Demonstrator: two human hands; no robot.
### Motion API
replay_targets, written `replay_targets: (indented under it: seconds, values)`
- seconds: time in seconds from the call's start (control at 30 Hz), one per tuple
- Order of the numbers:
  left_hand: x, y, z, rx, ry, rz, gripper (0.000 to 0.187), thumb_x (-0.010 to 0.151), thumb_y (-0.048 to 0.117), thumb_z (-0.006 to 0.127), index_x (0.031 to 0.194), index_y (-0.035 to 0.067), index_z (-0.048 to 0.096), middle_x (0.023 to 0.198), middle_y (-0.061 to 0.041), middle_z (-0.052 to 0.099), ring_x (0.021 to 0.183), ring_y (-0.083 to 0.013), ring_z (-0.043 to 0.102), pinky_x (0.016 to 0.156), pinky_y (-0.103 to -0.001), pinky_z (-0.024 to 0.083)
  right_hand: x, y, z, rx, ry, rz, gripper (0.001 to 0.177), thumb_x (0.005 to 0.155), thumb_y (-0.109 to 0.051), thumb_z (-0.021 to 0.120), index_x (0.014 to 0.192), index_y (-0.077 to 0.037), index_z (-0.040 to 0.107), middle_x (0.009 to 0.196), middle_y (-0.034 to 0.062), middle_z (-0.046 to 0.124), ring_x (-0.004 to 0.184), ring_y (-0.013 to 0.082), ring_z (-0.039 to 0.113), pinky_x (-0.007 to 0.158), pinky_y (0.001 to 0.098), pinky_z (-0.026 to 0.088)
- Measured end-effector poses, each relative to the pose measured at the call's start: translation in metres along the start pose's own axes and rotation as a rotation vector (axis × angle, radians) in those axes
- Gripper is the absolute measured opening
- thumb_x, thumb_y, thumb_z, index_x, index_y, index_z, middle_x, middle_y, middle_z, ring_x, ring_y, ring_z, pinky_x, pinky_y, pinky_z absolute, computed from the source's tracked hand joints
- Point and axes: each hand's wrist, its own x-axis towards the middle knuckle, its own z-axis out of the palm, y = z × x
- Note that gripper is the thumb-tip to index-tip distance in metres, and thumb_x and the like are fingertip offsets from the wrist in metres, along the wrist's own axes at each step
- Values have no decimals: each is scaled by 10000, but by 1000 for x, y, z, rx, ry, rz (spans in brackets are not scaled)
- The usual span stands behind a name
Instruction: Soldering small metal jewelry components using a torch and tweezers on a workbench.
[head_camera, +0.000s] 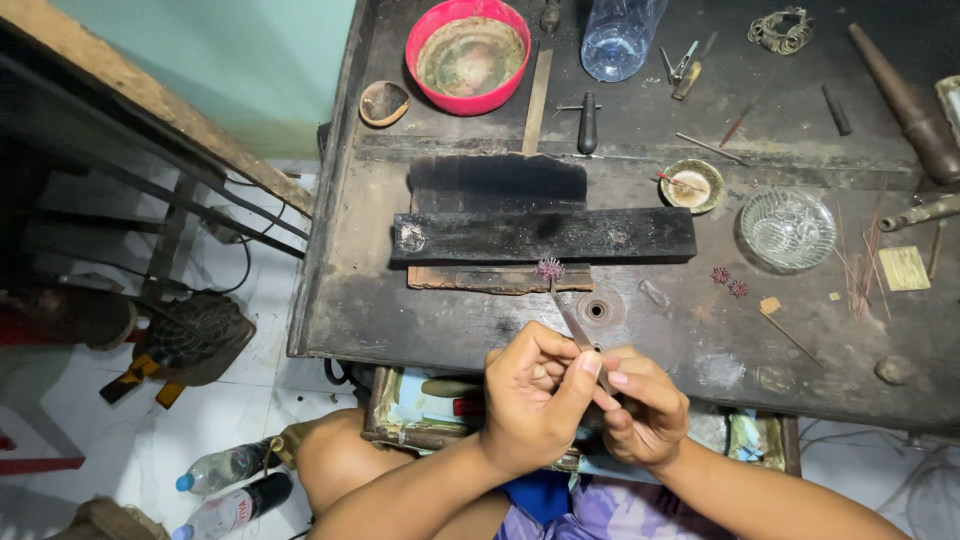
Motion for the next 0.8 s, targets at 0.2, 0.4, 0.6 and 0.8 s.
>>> replay_targets:
  seconds: [0.2, 0.4, 0.6, 0.8]
  values:
    - [0, 1, -1, -28, -8, -30, 163, 990, 90, 652, 939, 18, 515, 832, -251, 741, 616, -262, 762, 506, -223, 542, -2, 1, 1, 16, 7, -13, 315, 1082, -316, 558, 1243, -48, 516, 1161, 221, 658, 852, 295, 701, 794, 451, 631]
    - [0, 1, 0, 28, 19, 16, 173, 984, 72, 653, 918, 19, 502, 781, -226, 727, 644, -234, 770, 534, -232, 576, -4, 2, 0, 20, -11, 27, 323, 1070, -307, 560, 1231, -29, 527, 926, 169, 643, 874, 226, 672, 818, 429, 606]
    - [1, 3, -3, 165, 14, 132, 156, 984, 71, 655, 921, 5, 529, 716, -140, 698, 644, -195, 773, 531, -212, 552, -3, 2, 1, 21, -19, 45, 319, 1066, -298, 563, 1215, -18, 532, 908, 157, 657, 833, 245, 677, 830, 457, 624]
    - [5, 3, -7, 283, 51, 141, 133, 959, 96, 684, 895, 15, 599, 718, -78, 698, 572, -73, 645, 506, -211, 526, -9, 2, 0, -84, -9, 98, 313, 1040, -257, 581, 1195, 14, 564, 1044, 187, 691, 1024, 331, 749, 983, 475, 625]
